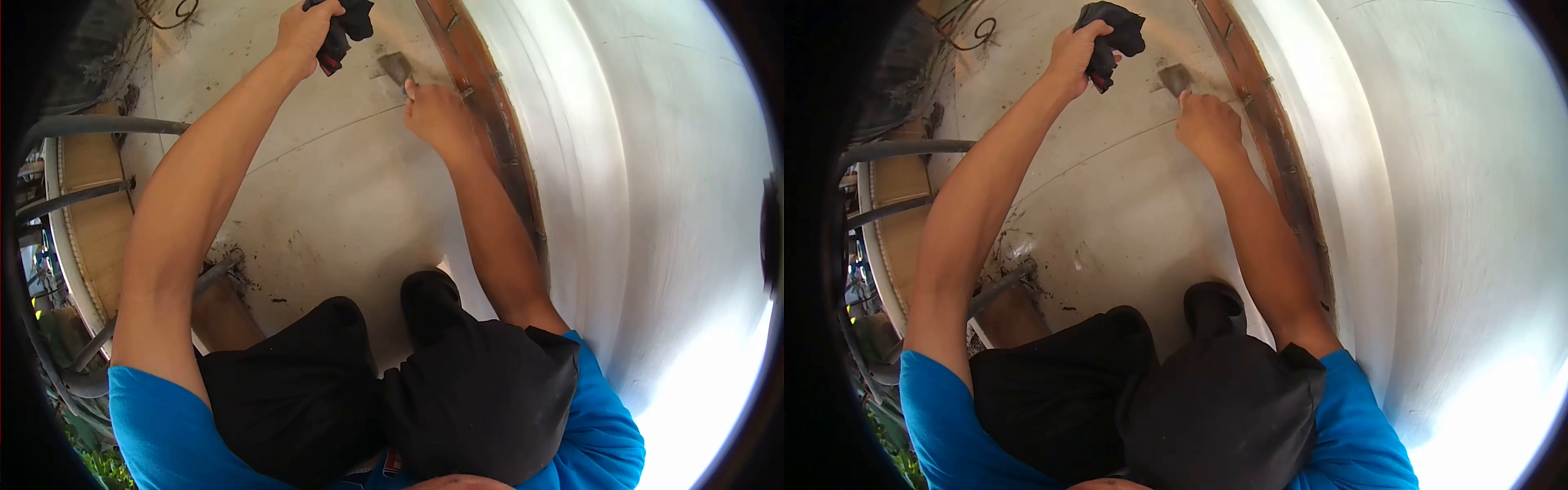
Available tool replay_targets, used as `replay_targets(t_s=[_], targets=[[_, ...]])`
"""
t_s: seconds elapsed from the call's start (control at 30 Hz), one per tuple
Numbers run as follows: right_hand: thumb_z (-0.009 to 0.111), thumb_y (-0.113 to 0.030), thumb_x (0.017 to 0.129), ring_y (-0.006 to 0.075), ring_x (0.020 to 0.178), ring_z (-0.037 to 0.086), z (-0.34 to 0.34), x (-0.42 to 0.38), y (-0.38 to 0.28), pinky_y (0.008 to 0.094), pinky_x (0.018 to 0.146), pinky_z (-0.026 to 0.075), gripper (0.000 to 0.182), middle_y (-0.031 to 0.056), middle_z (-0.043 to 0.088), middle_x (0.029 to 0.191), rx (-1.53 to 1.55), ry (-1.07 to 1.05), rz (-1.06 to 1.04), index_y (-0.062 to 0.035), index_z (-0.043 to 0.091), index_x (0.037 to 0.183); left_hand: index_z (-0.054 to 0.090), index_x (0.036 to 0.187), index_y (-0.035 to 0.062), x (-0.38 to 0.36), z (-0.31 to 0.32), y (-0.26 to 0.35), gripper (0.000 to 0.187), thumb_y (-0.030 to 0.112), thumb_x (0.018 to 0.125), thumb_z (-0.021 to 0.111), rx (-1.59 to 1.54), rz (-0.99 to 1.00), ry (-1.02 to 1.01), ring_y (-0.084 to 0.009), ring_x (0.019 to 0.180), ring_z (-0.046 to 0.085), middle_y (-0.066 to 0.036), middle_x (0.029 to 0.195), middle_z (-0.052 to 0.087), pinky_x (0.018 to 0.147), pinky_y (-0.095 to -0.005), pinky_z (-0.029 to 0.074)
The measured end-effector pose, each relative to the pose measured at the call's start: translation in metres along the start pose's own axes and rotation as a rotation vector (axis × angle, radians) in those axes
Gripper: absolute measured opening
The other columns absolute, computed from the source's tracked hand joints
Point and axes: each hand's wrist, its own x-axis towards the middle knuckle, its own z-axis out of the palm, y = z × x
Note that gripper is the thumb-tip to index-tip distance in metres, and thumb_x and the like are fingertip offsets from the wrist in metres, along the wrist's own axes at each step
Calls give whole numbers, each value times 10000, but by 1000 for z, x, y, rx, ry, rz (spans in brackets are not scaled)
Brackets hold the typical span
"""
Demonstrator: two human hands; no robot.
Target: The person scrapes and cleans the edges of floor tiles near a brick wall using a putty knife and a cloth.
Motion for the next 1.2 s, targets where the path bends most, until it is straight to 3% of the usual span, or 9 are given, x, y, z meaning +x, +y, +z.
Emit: replay_targets(t_s=[0.13,0.43,0.53,0.7,0.83,0.97,1.1,1.2], targets=[[556,-155,878,412,903,679,-20,-64,-17,501,772,552,326,219,673,967,-32,-162,58,-64,635,1181,560,1093,-74,2,-13,4,368,136,813,673,-7,6,-4,-255,697,691,-178,916,666,614,-358,586],[603,-167,866,400,829,683,31,8,-25,487,721,558,369,203,649,960,11,103,-88,-94,615,1228,566,1080,-79,3,-5,0,354,125,812,675,7,35,-3,-240,669,686,-170,897,674,608,-342,596],[596,-164,872,397,804,679,11,-50,-25,488,702,556,379,195,634,943,22,-13,-34,-99,602,1245,576,1072,-68,5,-14,0,343,132,811,675,12,72,12,-230,659,679,-159,889,676,606,-335,592],[580,-175,889,405,779,668,-6,-117,15,493,684,548,331,203,637,892,60,100,202,-76,625,1202,592,1065,-50,0,-28,-2,335,155,813,675,99,43,33,-215,624,654,-141,865,669,567,-316,553],[588,-207,892,418,850,654,10,-44,38,492,754,534,334,228,657,915,88,100,170,-142,679,1207,634,997,-23,-2,-11,-7,309,199,786,677,131,21,46,-177,619,615,-106,792,643,471,-375,481],[509,-171,950,425,883,667,-21,-21,22,508,742,547,246,238,679,910,79,99,138,-20,664,1068,640,1032,-19,-4,0,-11,320,182,785,677,159,29,-28,-178,646,623,-110,830,658,533,-360,509],[541,-189,922,413,898,669,-26,-90,27,512,768,546,264,226,678,949,-8,-25,211,-70,669,1120,649,1037,-14,-13,-9,-6,315,169,782,680,160,0,-10,-178,689,630,-107,861,670,605,-336,523],[556,-193,903,406,925,669,-19,-92,30,513,791,543,290,229,675,971,8,-43,228,-100,659,1158,650,1035,-14,-11,-23,-12,308,165,786,679,174,-43,-2,-176,710,633,-104,877,673,616,-329,522]])
